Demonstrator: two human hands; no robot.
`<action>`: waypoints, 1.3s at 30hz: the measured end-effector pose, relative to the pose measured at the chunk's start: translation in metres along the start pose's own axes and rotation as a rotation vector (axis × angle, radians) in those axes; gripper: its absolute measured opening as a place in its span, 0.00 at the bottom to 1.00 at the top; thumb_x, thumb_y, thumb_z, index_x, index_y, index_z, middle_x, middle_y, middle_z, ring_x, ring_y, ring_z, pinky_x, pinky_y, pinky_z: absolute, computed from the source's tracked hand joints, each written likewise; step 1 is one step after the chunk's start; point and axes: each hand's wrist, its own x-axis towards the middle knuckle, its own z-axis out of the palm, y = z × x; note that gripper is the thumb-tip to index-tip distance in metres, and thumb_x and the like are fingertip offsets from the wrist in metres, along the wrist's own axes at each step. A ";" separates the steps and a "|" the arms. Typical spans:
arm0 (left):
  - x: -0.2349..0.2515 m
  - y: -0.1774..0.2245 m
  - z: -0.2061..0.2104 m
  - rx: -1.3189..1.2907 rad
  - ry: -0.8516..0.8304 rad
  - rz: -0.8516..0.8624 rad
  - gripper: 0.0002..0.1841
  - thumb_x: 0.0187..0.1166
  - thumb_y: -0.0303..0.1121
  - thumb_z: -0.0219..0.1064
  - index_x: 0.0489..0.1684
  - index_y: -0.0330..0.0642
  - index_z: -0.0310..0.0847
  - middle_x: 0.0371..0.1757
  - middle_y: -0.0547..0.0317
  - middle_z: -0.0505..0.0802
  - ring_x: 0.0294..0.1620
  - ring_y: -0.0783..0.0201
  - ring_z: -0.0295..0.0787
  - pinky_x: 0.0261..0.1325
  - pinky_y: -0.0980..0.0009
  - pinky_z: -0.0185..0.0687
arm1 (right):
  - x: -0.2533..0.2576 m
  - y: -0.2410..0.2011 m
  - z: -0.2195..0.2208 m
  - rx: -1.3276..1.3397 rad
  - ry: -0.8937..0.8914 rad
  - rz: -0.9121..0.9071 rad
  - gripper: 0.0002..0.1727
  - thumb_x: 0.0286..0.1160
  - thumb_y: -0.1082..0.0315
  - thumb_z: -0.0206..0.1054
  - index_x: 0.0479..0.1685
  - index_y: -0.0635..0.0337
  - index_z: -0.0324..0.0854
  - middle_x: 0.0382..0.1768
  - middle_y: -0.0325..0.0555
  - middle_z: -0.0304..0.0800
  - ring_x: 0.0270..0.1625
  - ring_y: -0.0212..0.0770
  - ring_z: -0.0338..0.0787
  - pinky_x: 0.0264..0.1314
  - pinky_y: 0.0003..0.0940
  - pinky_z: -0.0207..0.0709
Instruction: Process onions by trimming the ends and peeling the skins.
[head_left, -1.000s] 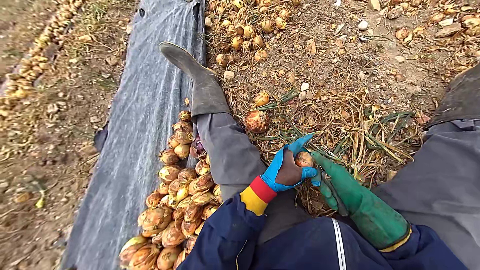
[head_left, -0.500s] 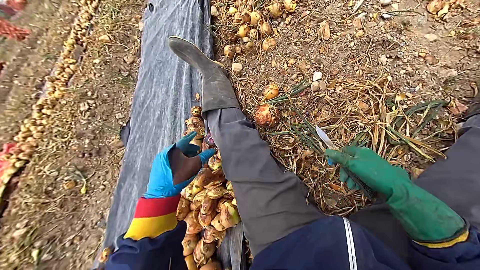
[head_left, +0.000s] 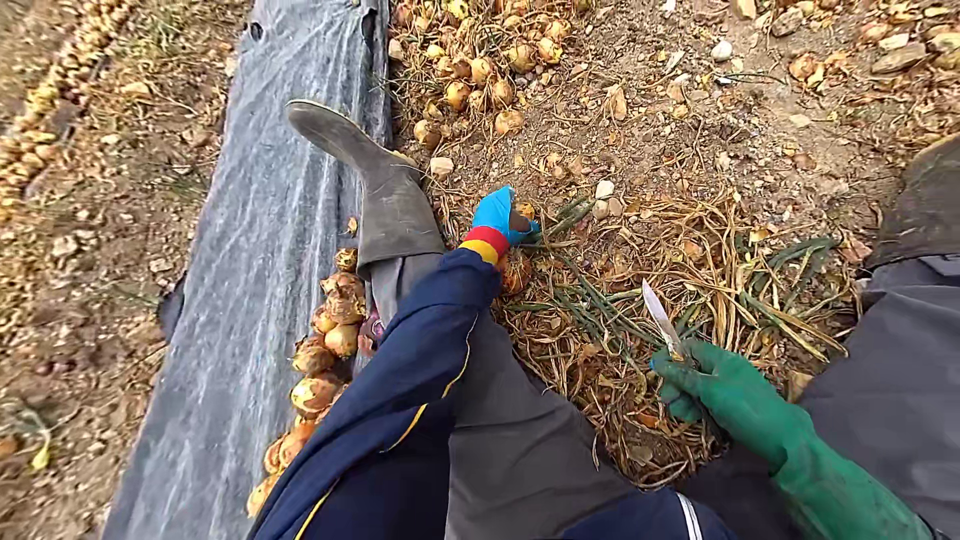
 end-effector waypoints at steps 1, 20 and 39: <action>0.010 -0.020 0.018 -0.145 0.147 0.142 0.46 0.62 0.49 0.83 0.83 0.39 0.70 0.75 0.36 0.82 0.77 0.42 0.78 0.78 0.39 0.70 | 0.002 -0.005 0.000 -0.002 0.026 0.020 0.19 0.83 0.49 0.69 0.59 0.53 0.82 0.34 0.47 0.96 0.31 0.45 0.96 0.35 0.39 0.92; -0.159 0.017 0.133 -0.489 0.155 0.652 0.53 0.47 0.50 0.92 0.85 0.57 0.72 0.75 0.70 0.86 0.74 0.73 0.82 0.78 0.61 0.80 | -0.001 -0.040 0.026 0.001 0.174 0.072 0.46 0.70 0.16 0.48 0.46 0.51 0.87 0.19 0.47 0.86 0.14 0.42 0.81 0.16 0.38 0.78; -0.127 -0.009 0.119 -0.750 0.406 0.381 0.48 0.50 0.51 0.88 0.82 0.53 0.76 0.66 0.64 0.92 0.65 0.67 0.89 0.70 0.59 0.86 | -0.084 -0.039 0.047 0.337 -0.138 -0.097 0.43 0.78 0.23 0.51 0.34 0.59 0.86 0.11 0.48 0.76 0.06 0.39 0.75 0.06 0.37 0.75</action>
